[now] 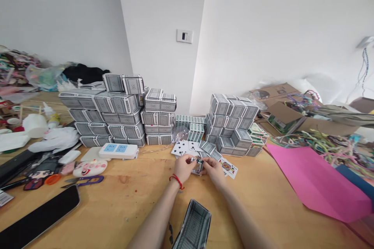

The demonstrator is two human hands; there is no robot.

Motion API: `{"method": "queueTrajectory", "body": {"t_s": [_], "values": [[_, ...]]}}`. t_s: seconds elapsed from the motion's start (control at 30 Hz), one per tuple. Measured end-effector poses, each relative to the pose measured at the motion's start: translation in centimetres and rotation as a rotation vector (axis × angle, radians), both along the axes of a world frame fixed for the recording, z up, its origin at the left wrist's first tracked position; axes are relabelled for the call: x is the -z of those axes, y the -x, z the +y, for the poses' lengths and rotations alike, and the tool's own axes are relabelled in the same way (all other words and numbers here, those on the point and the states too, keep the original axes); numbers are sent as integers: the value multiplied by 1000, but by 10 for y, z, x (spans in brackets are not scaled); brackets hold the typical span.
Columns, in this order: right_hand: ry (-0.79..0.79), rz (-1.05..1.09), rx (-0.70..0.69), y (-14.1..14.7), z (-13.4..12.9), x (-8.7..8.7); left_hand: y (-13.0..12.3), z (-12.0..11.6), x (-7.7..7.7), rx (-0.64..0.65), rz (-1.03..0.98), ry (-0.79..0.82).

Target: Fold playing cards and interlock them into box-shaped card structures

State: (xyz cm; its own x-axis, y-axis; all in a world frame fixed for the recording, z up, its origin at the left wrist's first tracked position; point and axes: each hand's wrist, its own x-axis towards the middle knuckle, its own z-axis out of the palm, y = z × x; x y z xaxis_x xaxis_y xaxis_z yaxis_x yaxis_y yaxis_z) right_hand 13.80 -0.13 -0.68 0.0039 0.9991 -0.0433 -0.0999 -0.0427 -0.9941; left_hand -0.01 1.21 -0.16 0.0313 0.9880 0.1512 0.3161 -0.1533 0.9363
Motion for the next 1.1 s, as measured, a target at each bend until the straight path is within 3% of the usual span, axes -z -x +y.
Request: {"method": "queueTrajectory", "body": {"t_s": [0.43,0.83,0.97,1.1], "values": [[26,2,14,-3,-3,-5,8,6,2,180,-76,46],[-64,-66,3,-4,-4,-2,-1,4,7,-8,33,5],[-124,-103,11,-1,-4,0,-1,3,9,-14,15,-8],[-227,-288,55,1,-4,7,-1,2,8,15,-50,-47]]}}
